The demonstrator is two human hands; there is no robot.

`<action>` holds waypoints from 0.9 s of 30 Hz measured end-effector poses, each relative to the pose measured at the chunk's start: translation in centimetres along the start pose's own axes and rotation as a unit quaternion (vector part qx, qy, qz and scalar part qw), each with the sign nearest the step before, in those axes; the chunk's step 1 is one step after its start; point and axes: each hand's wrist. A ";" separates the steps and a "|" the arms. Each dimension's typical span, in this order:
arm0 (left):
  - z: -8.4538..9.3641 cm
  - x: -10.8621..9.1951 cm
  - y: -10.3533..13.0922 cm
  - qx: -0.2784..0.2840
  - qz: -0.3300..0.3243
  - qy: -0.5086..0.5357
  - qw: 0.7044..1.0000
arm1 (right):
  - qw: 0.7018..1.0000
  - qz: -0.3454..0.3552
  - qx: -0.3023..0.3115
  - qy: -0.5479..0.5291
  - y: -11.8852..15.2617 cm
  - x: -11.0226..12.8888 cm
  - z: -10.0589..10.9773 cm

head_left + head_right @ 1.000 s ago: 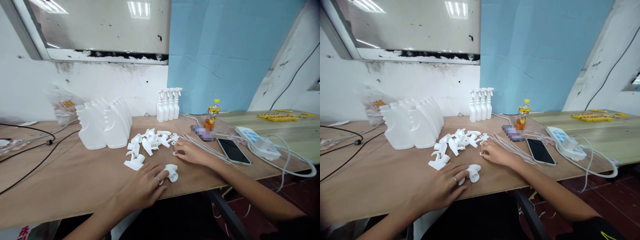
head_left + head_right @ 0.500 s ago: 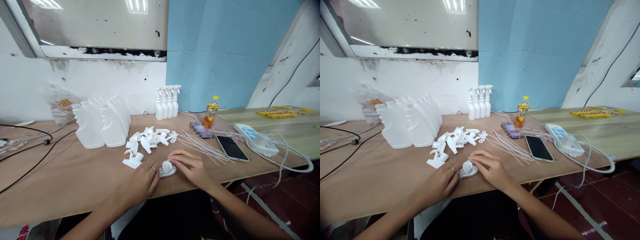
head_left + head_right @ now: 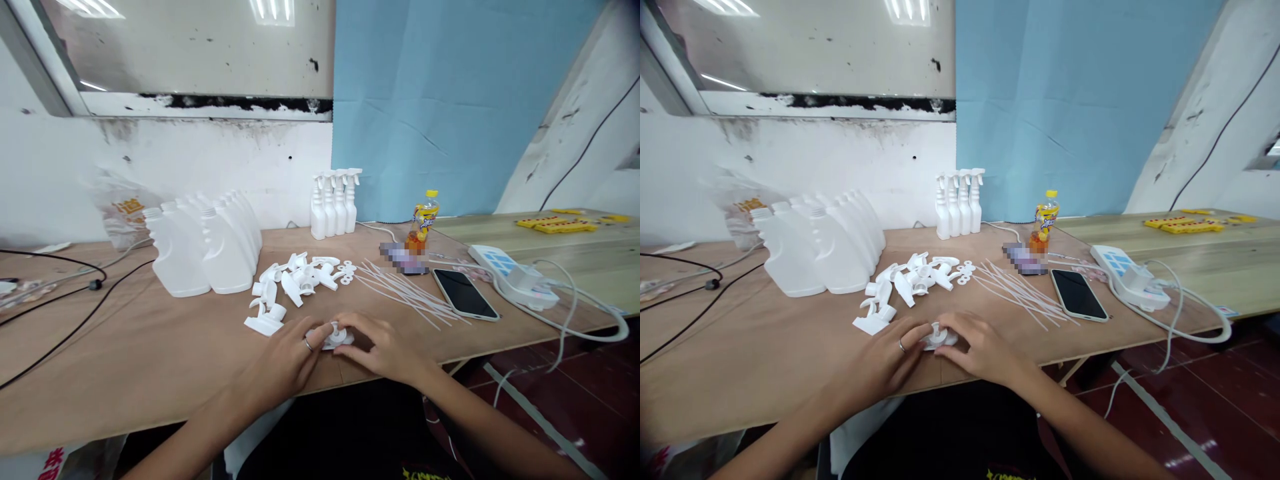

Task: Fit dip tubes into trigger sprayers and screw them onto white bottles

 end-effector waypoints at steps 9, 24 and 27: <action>0.2 -0.1 0.1 0.049 0.034 0.000 0.998 | 0.997 0.072 -0.021 0.018 -0.2 0.1 0.1; 0.4 0.4 -0.4 0.079 0.039 -0.011 0.996 | 0.997 0.071 0.006 0.017 -0.4 -0.2 0.0; 0.9 0.0 -0.9 0.101 0.057 -0.012 0.993 | 0.999 0.046 0.010 0.012 -0.5 -0.1 -0.1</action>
Point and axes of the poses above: each hand's wrist, its own y-axis away from the middle knuckle, its own z-axis out of the back of the hand, x = y × z, and after that the axes turned 11 degrees about -x, right-handed
